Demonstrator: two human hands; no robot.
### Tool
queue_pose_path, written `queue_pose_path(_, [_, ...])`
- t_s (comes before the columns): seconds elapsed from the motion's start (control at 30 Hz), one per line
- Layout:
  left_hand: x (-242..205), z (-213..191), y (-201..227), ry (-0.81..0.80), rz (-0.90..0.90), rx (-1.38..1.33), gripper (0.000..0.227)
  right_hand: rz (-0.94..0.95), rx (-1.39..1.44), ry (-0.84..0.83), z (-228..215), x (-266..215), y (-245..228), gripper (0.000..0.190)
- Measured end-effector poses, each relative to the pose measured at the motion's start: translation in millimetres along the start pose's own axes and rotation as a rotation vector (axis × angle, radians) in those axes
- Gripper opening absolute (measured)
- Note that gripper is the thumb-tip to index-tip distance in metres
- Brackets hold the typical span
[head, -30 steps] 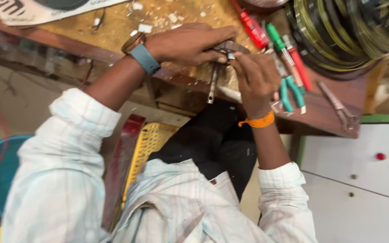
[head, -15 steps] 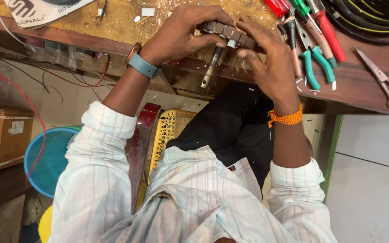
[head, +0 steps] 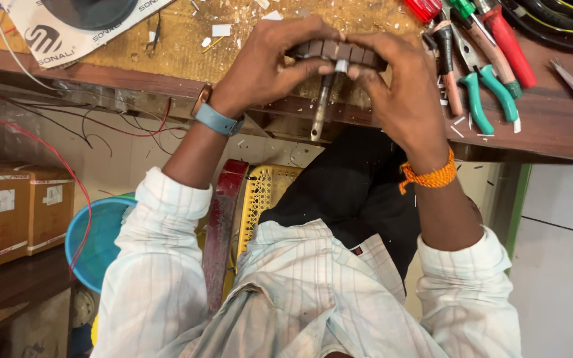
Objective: The person assembles a circular electrical component by inserting small white plastic pieces into slots around a copper-wound core. They use a screwdriver to press the pieces into place and scissors to trim excess material from the plastic pieces.
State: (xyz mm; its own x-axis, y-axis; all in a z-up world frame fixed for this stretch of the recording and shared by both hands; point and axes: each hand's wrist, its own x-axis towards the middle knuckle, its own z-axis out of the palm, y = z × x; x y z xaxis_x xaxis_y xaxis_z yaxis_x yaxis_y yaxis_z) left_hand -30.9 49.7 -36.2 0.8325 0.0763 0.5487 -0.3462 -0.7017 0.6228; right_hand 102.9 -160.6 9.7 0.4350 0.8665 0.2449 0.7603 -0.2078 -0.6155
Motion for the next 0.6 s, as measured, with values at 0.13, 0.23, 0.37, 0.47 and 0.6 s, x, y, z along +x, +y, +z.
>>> queue_pose_path(0.13, [5.6, 9.2, 0.0, 0.086, -0.149, 0.016, 0.036, -0.119, 0.200, 0.024, -2.7, 17.4, -0.9, 0.037])
queue_pose_path(0.23, [5.6, 20.8, 4.1, 0.194, -0.144, 0.071, 0.039, -0.177, 0.574, -0.079, -11.5, 30.7, 6.6, 0.047])
queue_pose_path(0.37, [3.3, 34.0, 2.6, 0.218, -0.234, 0.006, 0.035, -0.045, 0.714, -0.098, -6.9, 29.1, 19.4, 0.049])
queue_pose_path(0.47, [6.0, 34.2, 5.8, 0.265, -0.272, -0.055, 0.035, 0.027, 0.666, -0.048, 2.2, 30.7, 19.9, 0.041])
queue_pose_path(0.6, [0.0, 29.7, 14.0, 0.314, -0.307, -0.223, 0.032, -0.114, 0.370, 0.020, 7.0, 31.0, 14.0, 0.035])
